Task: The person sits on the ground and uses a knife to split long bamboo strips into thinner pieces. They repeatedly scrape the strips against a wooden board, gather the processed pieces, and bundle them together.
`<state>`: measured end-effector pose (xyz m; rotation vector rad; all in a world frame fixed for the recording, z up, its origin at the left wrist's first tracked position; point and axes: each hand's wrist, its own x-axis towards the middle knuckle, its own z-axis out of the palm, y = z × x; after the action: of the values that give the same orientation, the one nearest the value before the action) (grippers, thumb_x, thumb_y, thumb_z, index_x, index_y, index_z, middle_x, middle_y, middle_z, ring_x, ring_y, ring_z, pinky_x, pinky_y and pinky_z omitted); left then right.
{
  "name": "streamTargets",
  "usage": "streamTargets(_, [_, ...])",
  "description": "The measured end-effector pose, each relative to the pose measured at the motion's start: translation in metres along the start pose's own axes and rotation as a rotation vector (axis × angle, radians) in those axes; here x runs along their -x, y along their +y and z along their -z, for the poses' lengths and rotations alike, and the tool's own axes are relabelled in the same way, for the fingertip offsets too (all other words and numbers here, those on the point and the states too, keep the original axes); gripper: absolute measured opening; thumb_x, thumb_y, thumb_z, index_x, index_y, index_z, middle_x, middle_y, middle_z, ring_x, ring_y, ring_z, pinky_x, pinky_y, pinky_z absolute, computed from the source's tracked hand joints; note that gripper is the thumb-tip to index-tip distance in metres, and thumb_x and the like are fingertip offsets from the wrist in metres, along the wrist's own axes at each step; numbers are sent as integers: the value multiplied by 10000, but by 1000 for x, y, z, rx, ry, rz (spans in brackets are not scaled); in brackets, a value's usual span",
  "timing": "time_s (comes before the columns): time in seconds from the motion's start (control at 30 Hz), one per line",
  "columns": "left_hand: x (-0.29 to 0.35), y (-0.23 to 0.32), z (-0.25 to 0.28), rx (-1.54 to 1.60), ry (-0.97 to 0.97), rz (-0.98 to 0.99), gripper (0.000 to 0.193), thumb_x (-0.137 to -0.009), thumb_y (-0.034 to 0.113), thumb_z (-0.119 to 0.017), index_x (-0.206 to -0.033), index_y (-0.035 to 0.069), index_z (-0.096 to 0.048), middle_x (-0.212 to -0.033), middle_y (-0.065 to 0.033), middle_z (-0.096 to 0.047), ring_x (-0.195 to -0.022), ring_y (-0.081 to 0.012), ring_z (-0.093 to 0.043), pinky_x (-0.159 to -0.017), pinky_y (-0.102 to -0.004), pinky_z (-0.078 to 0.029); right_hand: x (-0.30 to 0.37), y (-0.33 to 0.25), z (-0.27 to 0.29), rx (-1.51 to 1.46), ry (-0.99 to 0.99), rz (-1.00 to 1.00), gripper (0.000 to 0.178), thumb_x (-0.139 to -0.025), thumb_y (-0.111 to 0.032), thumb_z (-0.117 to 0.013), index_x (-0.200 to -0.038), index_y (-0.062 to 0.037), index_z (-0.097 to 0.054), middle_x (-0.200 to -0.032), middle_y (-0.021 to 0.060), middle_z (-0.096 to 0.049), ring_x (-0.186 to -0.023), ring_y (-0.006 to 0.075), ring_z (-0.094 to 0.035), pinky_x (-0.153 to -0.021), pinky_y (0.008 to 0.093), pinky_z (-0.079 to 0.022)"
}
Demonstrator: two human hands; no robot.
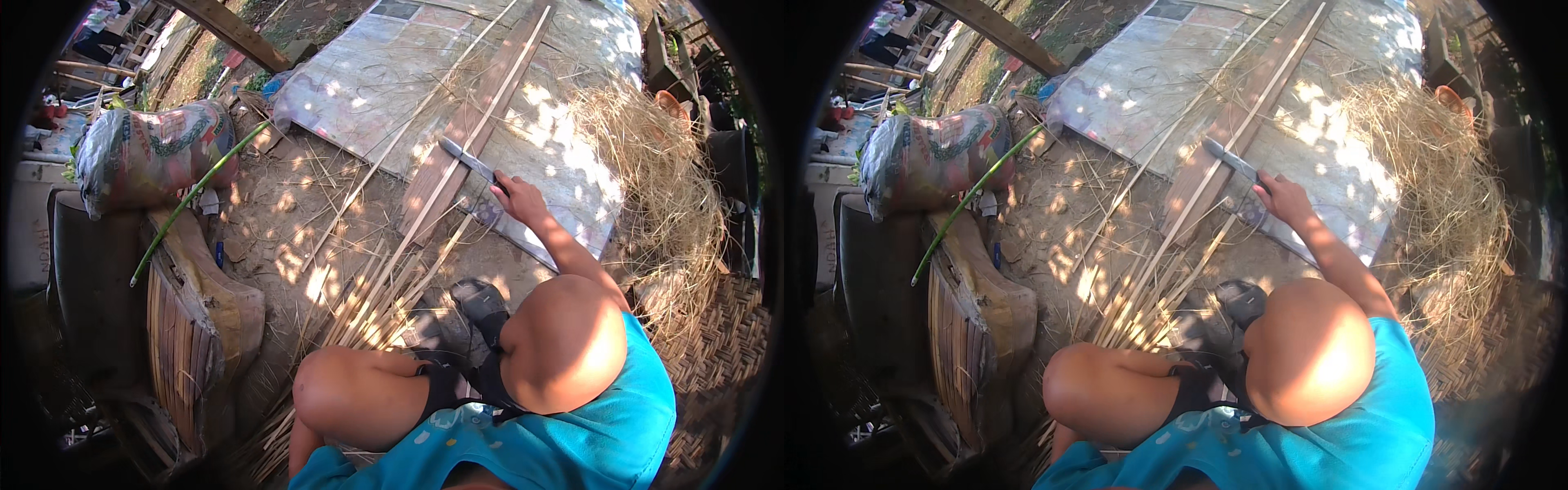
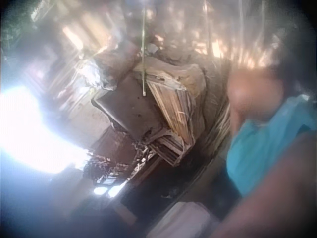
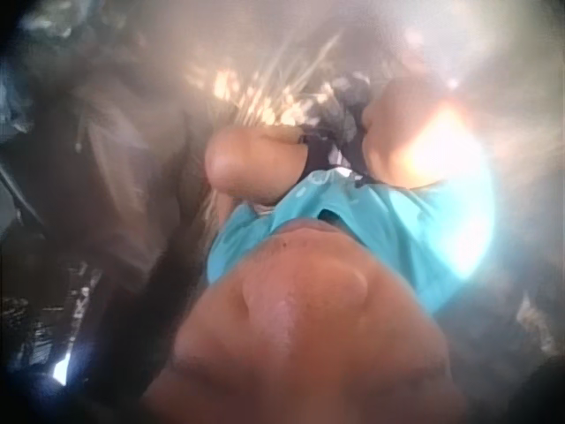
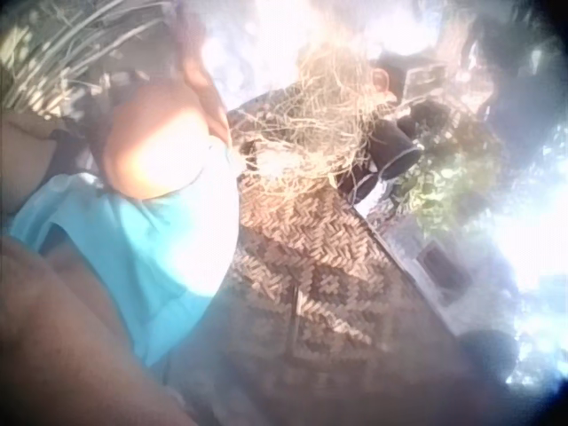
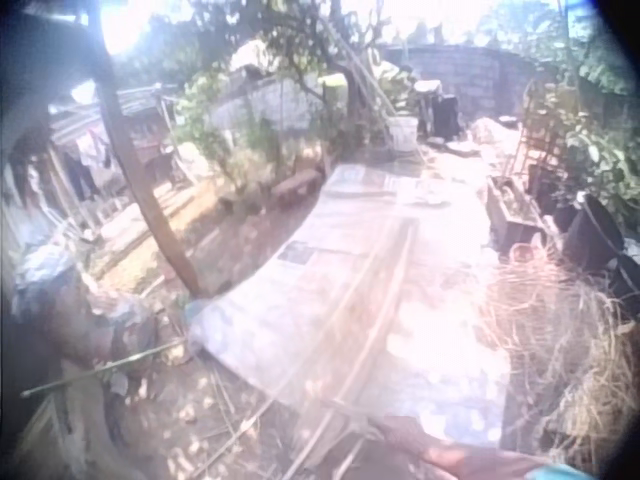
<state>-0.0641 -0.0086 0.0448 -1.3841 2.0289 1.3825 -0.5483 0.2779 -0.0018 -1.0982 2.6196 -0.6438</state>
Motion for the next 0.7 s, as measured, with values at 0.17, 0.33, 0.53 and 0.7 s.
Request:
streamTargets(0.17, [-21, 4, -35, 107, -107, 90, 463, -1052, 438, -546, -947, 11, -690, -625, -9, -584, -563, -133, -519, -567, -310, -434, 32, -42, -27, -118, -148, 183, 411, -1052, -455, -473, -1268, -124, -587, -920, 242, -675, -846, 441, -678, -772, 524, -547])
streamTargets(0.33, [-36, -39, -45, 105, 36, -192, 496, -1030, 456, -584, -785, 38, -691, -597, 6, -561, -574, -99, -506, -569, -277, -417, 5, -5, -7, -3, -23, 160, 386, -1035, -433, -514, -1258, -129, -596, -858, 218, -691, -779, 449, -683, -686, 534, -551])
streamTargets(0.53, [-36, -6, -48, 160, -27, -137, 479, -1037, 442, -576, -837, 22, -689, -619, 12, -542, -585, -76, -453, -566, -276, -392, 18, -35, -7, -104, -147, 232, 395, -1026, -427, -533, -1289, -140, -596, -906, 230, -682, -839, 443, -686, -745, 538, -545])
streamTargets(0.7, [0, -51, -16, -34, 39, -146, 445, -1055, 383, -552, -792, 39, -657, -622, 36, -509, -612, -67, -440, -555, -289, -369, -37, 85, 52, 50, 155, -430, 382, -1037, -426, -511, -1143, -71, -606, -813, 255, -699, -840, 466, -690, -746, 555, -541])
